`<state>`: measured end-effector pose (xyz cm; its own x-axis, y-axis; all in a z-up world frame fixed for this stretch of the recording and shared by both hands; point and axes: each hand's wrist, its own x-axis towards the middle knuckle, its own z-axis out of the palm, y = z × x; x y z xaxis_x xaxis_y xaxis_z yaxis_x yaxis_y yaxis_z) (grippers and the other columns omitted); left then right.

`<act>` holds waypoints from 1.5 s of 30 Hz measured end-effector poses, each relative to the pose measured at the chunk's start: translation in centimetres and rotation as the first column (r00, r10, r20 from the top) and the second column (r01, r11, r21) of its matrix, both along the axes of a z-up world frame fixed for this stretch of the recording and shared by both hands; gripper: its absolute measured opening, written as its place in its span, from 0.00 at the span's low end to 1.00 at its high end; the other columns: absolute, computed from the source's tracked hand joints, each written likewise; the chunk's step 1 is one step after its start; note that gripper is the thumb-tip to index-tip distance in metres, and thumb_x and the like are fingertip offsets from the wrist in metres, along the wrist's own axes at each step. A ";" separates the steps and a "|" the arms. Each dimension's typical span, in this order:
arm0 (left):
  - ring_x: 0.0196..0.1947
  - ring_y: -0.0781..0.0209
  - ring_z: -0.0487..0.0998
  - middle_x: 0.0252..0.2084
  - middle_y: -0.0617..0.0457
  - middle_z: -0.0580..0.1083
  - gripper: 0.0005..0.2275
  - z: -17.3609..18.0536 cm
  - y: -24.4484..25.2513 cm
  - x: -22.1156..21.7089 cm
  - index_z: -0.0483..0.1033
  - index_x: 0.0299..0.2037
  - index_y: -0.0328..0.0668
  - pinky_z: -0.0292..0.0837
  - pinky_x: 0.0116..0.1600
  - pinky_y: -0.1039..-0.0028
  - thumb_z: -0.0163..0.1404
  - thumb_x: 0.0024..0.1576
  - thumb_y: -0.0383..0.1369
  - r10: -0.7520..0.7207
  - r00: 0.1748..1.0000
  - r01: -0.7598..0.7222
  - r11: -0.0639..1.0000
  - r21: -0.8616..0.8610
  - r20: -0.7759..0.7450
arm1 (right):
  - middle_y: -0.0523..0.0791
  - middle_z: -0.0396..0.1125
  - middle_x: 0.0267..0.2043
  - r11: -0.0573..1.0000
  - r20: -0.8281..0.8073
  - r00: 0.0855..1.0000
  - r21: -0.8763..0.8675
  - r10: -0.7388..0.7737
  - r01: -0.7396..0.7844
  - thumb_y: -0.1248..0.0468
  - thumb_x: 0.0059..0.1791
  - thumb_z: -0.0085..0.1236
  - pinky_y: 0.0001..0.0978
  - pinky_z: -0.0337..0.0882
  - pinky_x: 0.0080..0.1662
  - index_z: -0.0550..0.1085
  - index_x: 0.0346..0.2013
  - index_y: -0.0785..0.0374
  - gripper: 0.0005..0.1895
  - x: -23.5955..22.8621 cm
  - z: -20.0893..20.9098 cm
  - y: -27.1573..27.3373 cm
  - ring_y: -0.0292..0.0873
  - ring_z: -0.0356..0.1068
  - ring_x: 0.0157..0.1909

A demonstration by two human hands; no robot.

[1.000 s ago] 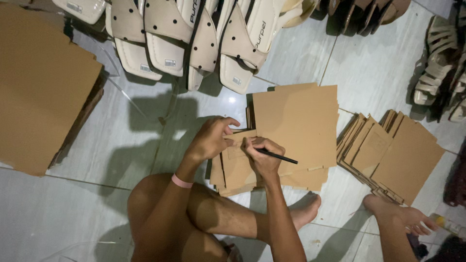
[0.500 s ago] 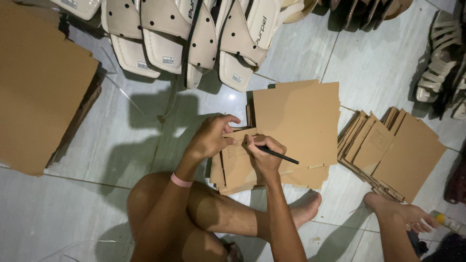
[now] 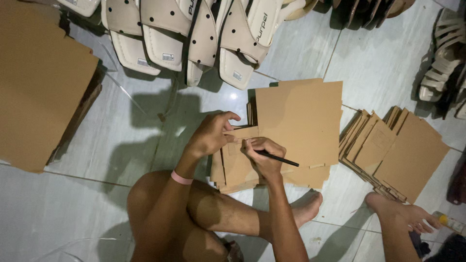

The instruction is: The person sits on the floor and uses a pen to mark rectangular outlines on a stack of flat cardboard pieces. They repeatedly mark a piece, then move it to a separate pile, continuing the process with the remaining stack.

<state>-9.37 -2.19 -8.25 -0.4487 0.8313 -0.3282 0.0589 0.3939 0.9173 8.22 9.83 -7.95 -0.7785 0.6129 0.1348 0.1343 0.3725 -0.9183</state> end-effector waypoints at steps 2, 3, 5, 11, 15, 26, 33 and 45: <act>0.39 0.54 0.81 0.39 0.43 0.78 0.24 0.3 -0.2 0.1 0.74 0.54 0.35 0.77 0.44 0.66 0.65 0.46 0.26 -0.007 1.000 0.008 1.000 0.017 -0.030 | 0.49 0.75 0.30 0.999 0.018 1.000 -0.031 0.014 -0.013 0.74 0.44 0.69 0.31 0.78 0.43 0.75 0.22 0.69 0.10 0.0 0.0 -0.2 0.43 0.79 0.37; 0.38 0.54 0.81 0.39 0.43 0.78 0.24 0.3 -0.1 0.1 0.75 0.54 0.36 0.77 0.44 0.66 0.64 0.46 0.26 -0.015 0.999 0.015 1.000 -0.011 -0.032 | 0.49 0.75 0.30 1.000 0.020 1.000 -0.029 0.008 -0.007 0.74 0.44 0.69 0.32 0.78 0.43 0.75 0.22 0.69 0.10 -0.1 -0.1 -0.1 0.43 0.79 0.37; 0.37 0.54 0.81 0.38 0.44 0.78 0.23 0.5 0.1 0.1 0.75 0.54 0.38 0.77 0.44 0.66 0.63 0.46 0.26 -0.030 0.999 0.027 0.997 -0.069 -0.035 | 0.49 0.75 0.29 1.000 0.025 1.000 -0.027 -0.002 0.002 0.74 0.45 0.69 0.32 0.79 0.44 0.75 0.22 0.69 0.10 -0.2 0.0 0.0 0.43 0.79 0.37; 0.38 0.52 0.82 0.39 0.44 0.78 0.23 0.7 0.3 0.1 0.76 0.53 0.37 0.77 0.45 0.65 0.63 0.45 0.25 -0.031 0.999 0.029 0.999 -0.039 -0.038 | 0.48 0.75 0.30 0.999 0.039 0.999 0.037 0.022 -0.024 0.72 0.46 0.69 0.32 0.78 0.43 0.75 0.22 0.69 0.10 -0.2 0.1 -0.1 0.43 0.79 0.37; 0.39 0.51 0.81 0.38 0.43 0.78 0.23 1.0 0.3 0.1 0.76 0.53 0.37 0.76 0.46 0.65 0.64 0.45 0.26 -0.035 0.998 0.031 0.996 -0.078 -0.045 | 0.48 0.75 0.30 1.000 0.037 0.999 0.000 -0.010 0.010 0.72 0.46 0.69 0.31 0.78 0.43 0.73 0.21 0.69 0.13 -0.3 -0.1 -0.1 0.42 0.79 0.36; 0.38 0.54 0.81 0.40 0.43 0.78 0.24 1.2 0.3 0.0 0.75 0.54 0.36 0.77 0.45 0.66 0.65 0.45 0.26 -0.034 0.999 0.033 0.997 -0.067 -0.022 | 0.49 0.76 0.29 0.998 0.041 0.999 -0.061 -0.023 0.026 0.72 0.47 0.69 0.31 0.79 0.43 0.74 0.21 0.70 0.12 0.3 -0.7 0.4 0.42 0.79 0.36; 0.39 0.53 0.81 0.40 0.44 0.78 0.24 1.1 0.2 0.1 0.74 0.56 0.37 0.76 0.46 0.66 0.63 0.47 0.26 -0.050 0.999 0.049 0.994 -0.100 -0.013 | 0.49 0.75 0.28 1.000 0.102 0.994 0.019 -0.026 0.024 0.71 0.45 0.70 0.30 0.78 0.40 0.75 0.21 0.70 0.12 0.0 -0.3 0.3 0.41 0.78 0.33; 0.40 0.53 0.82 0.40 0.44 0.79 0.24 1.3 0.3 0.0 0.74 0.56 0.37 0.76 0.46 0.66 0.64 0.47 0.26 -0.045 0.999 0.045 0.995 -0.092 0.004 | 0.49 0.75 0.28 0.998 0.045 0.999 -0.065 -0.021 0.024 0.72 0.47 0.69 0.30 0.77 0.39 0.71 0.21 0.70 0.14 0.1 -0.1 0.3 0.41 0.78 0.34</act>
<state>-9.40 -1.92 -6.95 -0.4106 0.8168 -0.4053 0.0772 0.4741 0.8771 8.33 10.09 -8.08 -0.7687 0.6369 0.0594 0.1832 0.3083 -0.9335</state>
